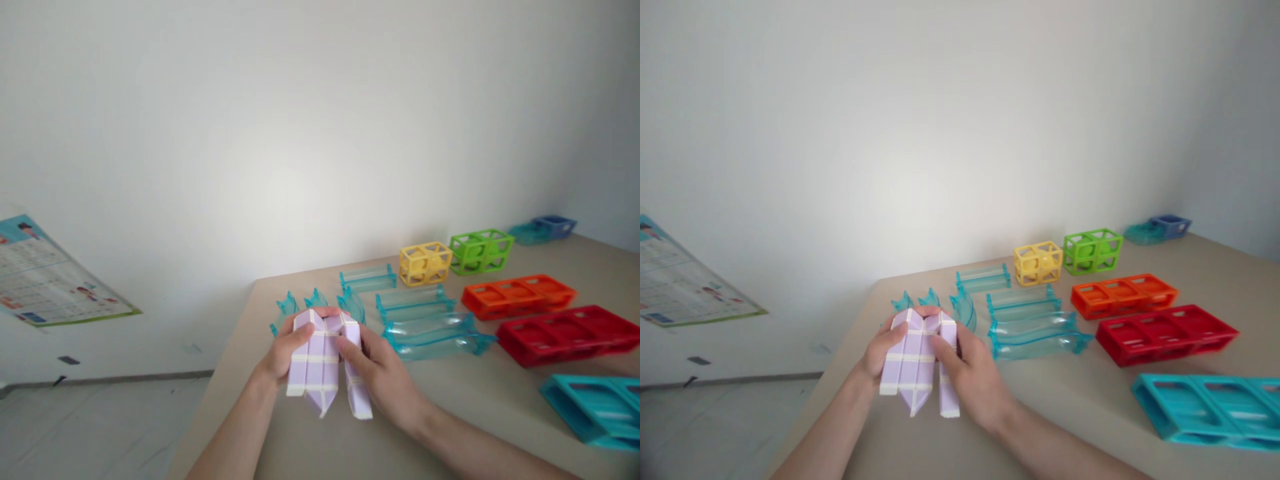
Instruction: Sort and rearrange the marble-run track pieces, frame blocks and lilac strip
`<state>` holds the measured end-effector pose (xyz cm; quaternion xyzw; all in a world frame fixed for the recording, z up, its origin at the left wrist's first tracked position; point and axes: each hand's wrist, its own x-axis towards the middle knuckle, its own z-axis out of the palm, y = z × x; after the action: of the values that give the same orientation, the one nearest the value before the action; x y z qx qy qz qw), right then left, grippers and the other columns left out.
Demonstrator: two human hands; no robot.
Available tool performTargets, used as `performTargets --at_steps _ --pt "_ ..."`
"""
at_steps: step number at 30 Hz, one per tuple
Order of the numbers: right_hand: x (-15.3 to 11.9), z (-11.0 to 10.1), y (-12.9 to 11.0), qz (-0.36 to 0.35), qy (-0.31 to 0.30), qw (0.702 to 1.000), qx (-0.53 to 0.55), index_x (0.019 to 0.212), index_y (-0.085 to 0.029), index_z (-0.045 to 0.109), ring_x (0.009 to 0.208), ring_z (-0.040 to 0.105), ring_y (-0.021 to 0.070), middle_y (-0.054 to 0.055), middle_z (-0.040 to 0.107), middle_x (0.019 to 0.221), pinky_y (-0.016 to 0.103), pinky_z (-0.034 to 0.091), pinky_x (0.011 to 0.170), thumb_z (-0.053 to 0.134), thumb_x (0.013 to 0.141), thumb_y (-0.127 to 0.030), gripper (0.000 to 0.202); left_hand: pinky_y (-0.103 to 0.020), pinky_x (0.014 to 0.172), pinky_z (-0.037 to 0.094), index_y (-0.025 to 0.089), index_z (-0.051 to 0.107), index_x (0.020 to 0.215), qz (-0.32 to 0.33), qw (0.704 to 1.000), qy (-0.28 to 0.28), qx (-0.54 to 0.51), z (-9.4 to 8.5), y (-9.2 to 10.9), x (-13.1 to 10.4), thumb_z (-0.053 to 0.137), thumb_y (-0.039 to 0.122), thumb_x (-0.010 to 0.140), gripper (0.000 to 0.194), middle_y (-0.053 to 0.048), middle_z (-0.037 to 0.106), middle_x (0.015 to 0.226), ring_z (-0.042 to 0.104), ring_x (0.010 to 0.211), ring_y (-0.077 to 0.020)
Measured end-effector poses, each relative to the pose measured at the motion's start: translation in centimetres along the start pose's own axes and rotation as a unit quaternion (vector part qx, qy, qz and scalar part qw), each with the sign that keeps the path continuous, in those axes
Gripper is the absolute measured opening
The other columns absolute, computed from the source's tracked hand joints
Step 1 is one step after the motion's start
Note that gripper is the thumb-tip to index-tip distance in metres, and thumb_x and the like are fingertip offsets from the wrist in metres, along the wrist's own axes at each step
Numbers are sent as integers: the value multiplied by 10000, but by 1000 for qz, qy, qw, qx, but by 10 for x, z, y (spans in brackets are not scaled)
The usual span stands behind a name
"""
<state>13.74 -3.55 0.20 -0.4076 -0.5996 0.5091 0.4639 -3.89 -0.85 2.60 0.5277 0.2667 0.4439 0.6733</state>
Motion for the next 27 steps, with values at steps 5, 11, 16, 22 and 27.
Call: performTargets --at_steps 5,11,16,22,27 --pt "4 2 -1 41 -26 990 135 790 -175 600 596 432 128 -10 520 673 236 331 537 605 833 -505 332 -429 845 520 133 638 1216 -6 1000 -16 24 -8 -1 -1 707 521 740 618 -200 623 1253 635 1050 -364" --pt "5 5 -3 74 -41 968 235 687 -179 554 499 376 111 -22 453 566 231 292 458 656 743 -570 408 -463 902 479 122 615 1236 -15 1000 -21 3 -9 -5 -1 639 721 660 831 -221 631 1225 608 1093 -383" --pt "6 1 6 21 -19 994 103 805 -162 611 629 483 141 2 574 705 237 369 548 610 827 -531 370 -436 865 484 105 620 1207 -59 997 31 -36 -8 -10 3 537 692 781 730 -201 680 1121 643 1018 -350" --pt "10 -2 15 21 -10 999 40 862 -161 630 643 541 163 17 623 735 247 381 540 584 859 -511 353 -406 798 501 82 644 1164 -82 993 81 -34 -9 -11 8 529 654 813 680 -172 718 950 673 901 -315" --pt "8 -3 13 3 1 1000 -20 905 -174 620 665 550 165 17 628 767 254 390 557 562 876 -511 342 -307 692 479 129 704 1090 -42 991 93 83 -10 -3 8 735 459 730 490 -118 721 923 657 783 -234"
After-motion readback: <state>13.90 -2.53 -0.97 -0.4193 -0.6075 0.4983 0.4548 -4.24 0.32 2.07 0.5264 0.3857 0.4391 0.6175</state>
